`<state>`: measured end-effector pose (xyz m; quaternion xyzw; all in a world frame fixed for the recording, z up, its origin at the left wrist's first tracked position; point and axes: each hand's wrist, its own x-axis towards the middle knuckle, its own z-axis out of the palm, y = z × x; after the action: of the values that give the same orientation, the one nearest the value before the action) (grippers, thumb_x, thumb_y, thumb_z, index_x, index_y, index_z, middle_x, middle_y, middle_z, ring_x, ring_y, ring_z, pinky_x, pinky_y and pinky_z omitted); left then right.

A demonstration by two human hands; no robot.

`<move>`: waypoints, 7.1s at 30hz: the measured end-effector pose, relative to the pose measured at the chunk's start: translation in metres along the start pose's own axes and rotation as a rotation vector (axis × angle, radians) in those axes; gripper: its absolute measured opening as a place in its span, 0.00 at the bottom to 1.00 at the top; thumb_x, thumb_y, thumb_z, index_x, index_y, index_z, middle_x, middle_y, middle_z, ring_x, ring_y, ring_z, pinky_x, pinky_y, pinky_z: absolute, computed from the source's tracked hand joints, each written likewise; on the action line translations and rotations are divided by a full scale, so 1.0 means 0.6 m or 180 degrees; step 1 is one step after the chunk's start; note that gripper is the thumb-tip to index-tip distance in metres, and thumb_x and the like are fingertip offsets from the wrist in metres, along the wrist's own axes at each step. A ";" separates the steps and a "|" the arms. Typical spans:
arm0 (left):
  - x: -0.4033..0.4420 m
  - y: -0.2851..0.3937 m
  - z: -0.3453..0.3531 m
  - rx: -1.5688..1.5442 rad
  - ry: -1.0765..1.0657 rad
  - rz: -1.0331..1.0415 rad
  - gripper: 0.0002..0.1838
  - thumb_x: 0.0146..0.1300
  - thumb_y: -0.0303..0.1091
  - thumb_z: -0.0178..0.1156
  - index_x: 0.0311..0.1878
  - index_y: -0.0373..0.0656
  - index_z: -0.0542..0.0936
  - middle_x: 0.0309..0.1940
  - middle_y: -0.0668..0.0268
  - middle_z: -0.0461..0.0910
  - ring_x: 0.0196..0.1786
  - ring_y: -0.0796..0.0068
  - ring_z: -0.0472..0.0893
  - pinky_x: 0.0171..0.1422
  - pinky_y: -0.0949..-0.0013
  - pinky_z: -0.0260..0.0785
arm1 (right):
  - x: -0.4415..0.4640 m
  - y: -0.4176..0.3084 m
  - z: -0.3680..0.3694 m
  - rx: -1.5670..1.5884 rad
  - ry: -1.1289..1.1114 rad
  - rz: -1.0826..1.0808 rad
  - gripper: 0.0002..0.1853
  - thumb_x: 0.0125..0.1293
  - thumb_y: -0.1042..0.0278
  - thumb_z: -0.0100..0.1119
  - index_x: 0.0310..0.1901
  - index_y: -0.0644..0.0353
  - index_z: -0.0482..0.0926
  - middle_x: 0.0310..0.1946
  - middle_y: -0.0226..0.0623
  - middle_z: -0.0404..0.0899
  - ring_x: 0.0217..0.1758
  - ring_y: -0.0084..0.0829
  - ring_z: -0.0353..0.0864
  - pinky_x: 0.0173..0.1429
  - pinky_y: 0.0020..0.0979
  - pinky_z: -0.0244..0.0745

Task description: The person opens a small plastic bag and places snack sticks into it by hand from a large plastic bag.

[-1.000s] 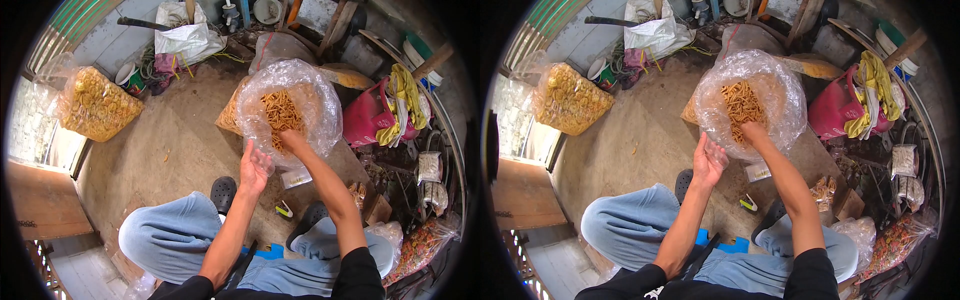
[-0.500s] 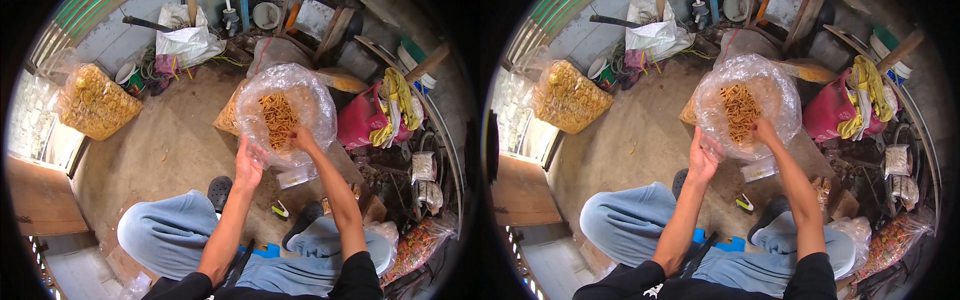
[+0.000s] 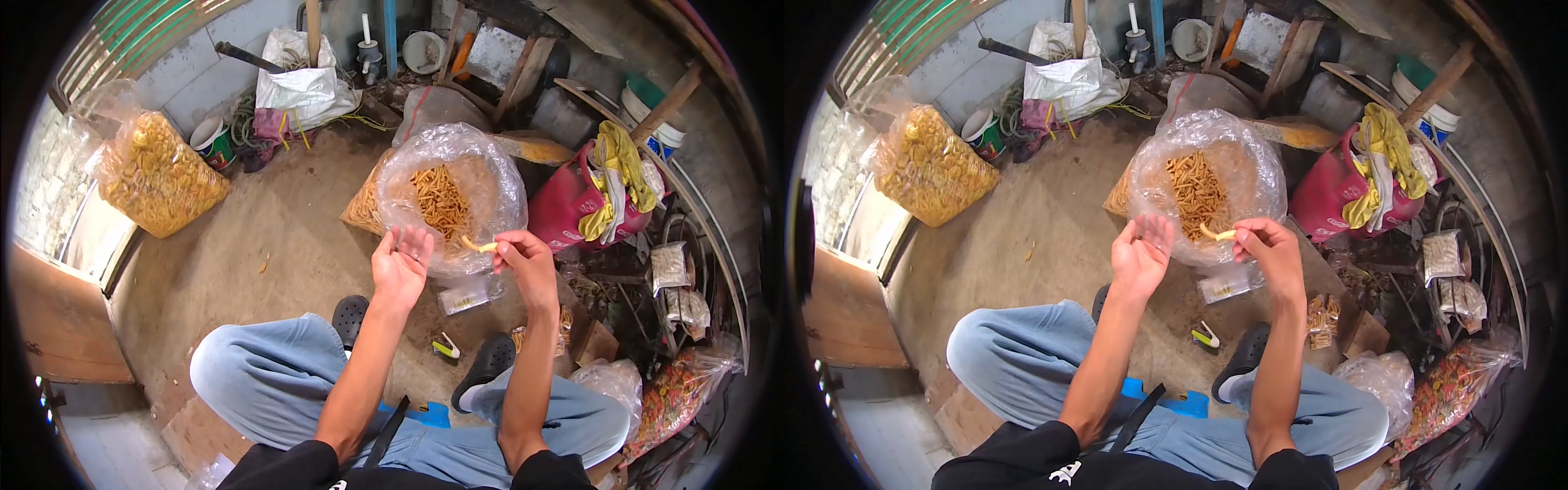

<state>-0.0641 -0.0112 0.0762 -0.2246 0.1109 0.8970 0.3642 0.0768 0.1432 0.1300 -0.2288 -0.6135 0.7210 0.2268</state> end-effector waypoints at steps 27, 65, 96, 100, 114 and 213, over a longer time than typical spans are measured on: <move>-0.107 -0.075 0.055 0.0717 -0.0870 0.0054 0.21 0.76 0.42 0.33 0.61 0.40 0.66 0.59 0.60 0.72 0.63 0.65 0.71 0.68 0.60 0.64 | -0.086 -0.015 0.139 -0.0803 0.1029 -0.0672 0.07 0.59 0.78 0.64 0.39 0.64 0.84 0.26 0.28 0.82 0.22 0.15 0.73 0.25 0.19 0.67; -0.092 -0.069 0.043 0.0839 -0.0669 0.0194 0.12 0.70 0.35 0.52 0.53 0.42 0.72 0.45 0.65 0.80 0.48 0.75 0.80 0.52 0.71 0.75 | -0.076 -0.022 0.085 -0.2697 0.0249 -0.2097 0.15 0.54 0.77 0.68 0.45 0.58 0.84 0.37 0.43 0.84 0.37 0.33 0.86 0.38 0.27 0.78; -0.082 -0.072 0.033 0.0868 -0.0894 0.0191 0.19 0.75 0.46 0.38 0.56 0.43 0.68 0.56 0.58 0.74 0.59 0.65 0.74 0.57 0.64 0.72 | -0.073 -0.012 0.101 -0.2589 0.0377 -0.1829 0.08 0.57 0.75 0.64 0.39 0.61 0.84 0.32 0.42 0.82 0.32 0.38 0.83 0.36 0.31 0.76; -0.070 -0.064 0.025 0.0676 -0.0918 0.0054 0.18 0.75 0.46 0.39 0.55 0.44 0.69 0.57 0.60 0.73 0.59 0.63 0.74 0.58 0.61 0.71 | -0.079 -0.029 0.103 -0.2336 0.0177 -0.1537 0.11 0.55 0.77 0.64 0.42 0.59 0.84 0.34 0.43 0.82 0.34 0.39 0.83 0.37 0.32 0.77; -0.058 -0.048 0.022 0.0049 -0.0623 -0.0154 0.17 0.75 0.41 0.37 0.53 0.44 0.73 0.58 0.63 0.74 0.63 0.62 0.72 0.67 0.53 0.66 | -0.075 -0.014 0.087 -0.2065 -0.0172 -0.1633 0.15 0.59 0.79 0.61 0.48 0.59 0.82 0.38 0.45 0.84 0.33 0.38 0.85 0.39 0.32 0.79; 0.007 -0.008 -0.026 -0.0140 0.0121 -0.0214 0.08 0.61 0.38 0.54 0.41 0.48 0.75 0.40 0.74 0.81 0.40 0.74 0.80 0.41 0.68 0.75 | 0.090 0.135 -0.034 -0.2105 0.0051 0.0322 0.14 0.63 0.62 0.56 0.44 0.64 0.79 0.33 0.39 0.82 0.35 0.30 0.80 0.44 0.30 0.73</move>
<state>-0.0586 -0.0109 0.0600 -0.2533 0.0904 0.8820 0.3870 0.0427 0.1805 0.0444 -0.3257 -0.8003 0.4914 0.1089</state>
